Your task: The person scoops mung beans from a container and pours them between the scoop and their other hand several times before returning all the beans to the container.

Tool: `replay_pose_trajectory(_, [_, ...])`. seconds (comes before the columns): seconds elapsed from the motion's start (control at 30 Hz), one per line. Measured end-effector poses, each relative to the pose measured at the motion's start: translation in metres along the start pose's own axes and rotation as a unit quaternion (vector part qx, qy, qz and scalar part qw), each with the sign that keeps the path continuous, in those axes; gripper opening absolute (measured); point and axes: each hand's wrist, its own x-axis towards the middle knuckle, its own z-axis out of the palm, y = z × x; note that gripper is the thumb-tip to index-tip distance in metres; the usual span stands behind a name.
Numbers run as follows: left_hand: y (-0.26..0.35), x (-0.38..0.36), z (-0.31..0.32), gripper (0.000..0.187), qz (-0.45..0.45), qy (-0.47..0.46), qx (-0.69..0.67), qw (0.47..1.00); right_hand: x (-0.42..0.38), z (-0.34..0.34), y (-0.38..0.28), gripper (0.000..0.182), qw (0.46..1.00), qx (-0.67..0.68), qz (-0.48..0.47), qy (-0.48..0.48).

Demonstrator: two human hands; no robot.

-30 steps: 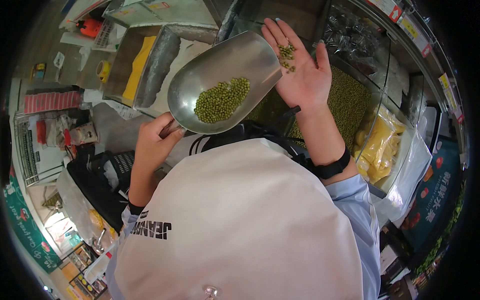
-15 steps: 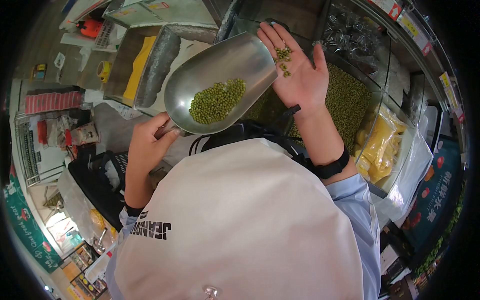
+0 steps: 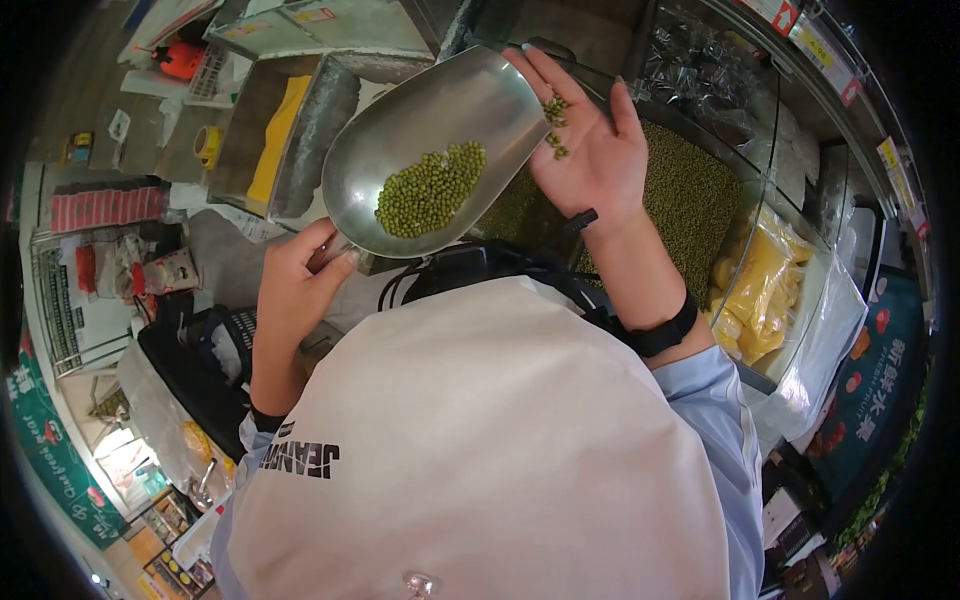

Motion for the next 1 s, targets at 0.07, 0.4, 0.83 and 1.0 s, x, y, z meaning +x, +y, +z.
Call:
replay_pose_trajectory(0.07, [0.002, 0.001, -0.001, 0.029, -0.006, -0.004, 0.004, 1.000, 0.000, -0.006, -0.001, 0.069, 0.999, 0.047, 0.017, -0.012])
replay_pose_trajectory(0.4, [0.006, 0.001, -0.002, 0.028, 0.002, -0.008, 0.033, 0.999, 0.001, -0.024, 0.001, 0.066, 0.987, 0.111, 0.075, -0.088])
replay_pose_trajectory(0.83, [0.000, 0.003, 0.003, 0.028, -0.007, -0.028, 0.026, 0.999, -0.001, -0.025, 0.004, 0.063, 0.994, 0.069, 0.077, -0.022])
replay_pose_trajectory(1.0, [-0.007, 0.003, 0.005, 0.030, -0.016, -0.038, -0.038, 0.998, -0.002, -0.019, 0.004, 0.063, 0.998, 0.037, 0.053, 0.019])
